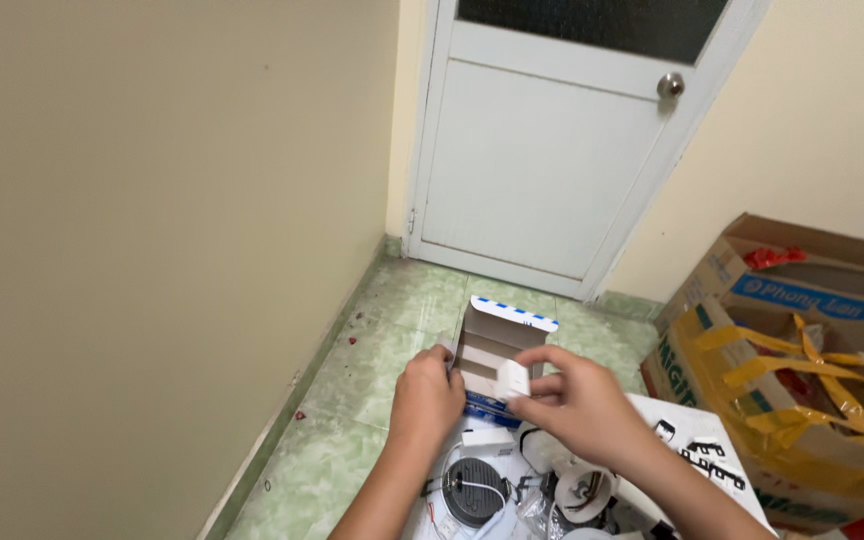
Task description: The person picks up white electrical switch components one at a time, turns them over in their hands, and places them into a small blue-and-white cardboard box until it is full.
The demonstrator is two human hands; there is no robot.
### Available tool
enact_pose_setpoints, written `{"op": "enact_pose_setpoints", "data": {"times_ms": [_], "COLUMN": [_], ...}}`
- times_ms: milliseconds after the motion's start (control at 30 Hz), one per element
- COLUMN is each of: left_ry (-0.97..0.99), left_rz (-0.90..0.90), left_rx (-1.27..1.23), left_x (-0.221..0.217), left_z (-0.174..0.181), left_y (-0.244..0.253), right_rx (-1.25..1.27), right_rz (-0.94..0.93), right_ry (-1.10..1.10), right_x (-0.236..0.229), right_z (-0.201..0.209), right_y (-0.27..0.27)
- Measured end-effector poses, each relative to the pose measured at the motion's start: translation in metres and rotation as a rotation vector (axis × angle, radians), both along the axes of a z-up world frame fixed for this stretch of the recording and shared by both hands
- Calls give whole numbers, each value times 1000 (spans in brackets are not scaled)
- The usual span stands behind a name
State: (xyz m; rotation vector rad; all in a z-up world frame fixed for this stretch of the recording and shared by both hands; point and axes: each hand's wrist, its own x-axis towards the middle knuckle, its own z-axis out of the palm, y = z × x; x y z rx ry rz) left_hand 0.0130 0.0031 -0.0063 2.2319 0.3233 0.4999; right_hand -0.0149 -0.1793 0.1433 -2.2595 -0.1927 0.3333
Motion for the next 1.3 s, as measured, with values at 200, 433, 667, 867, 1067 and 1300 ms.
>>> {"op": "enact_pose_setpoints", "data": {"times_ms": [200,433,667,867,1067,1300], "left_ry": [88,125,131,157,130,132], "left_rz": [60,71,97,69,45,42], "left_rx": [-143,-258,-222,-326,-332,-191], "left_x": [6,1,2,-14,-17,-19], "left_z": [1,11,14,39,41,37], "left_y": [6,11,17,24,10,2], "right_rx": [-209,-310,-399,-288,-350,-507], "right_rz": [36,50,122,182,155,174], "right_ry": [-144,-240,-252,-317,-332,-329], "right_x": [74,102,82,65,62,67], "right_z": [-48,-58,-29,-14,-10,-18], "right_y": [40,54,58,49,44,50]}}
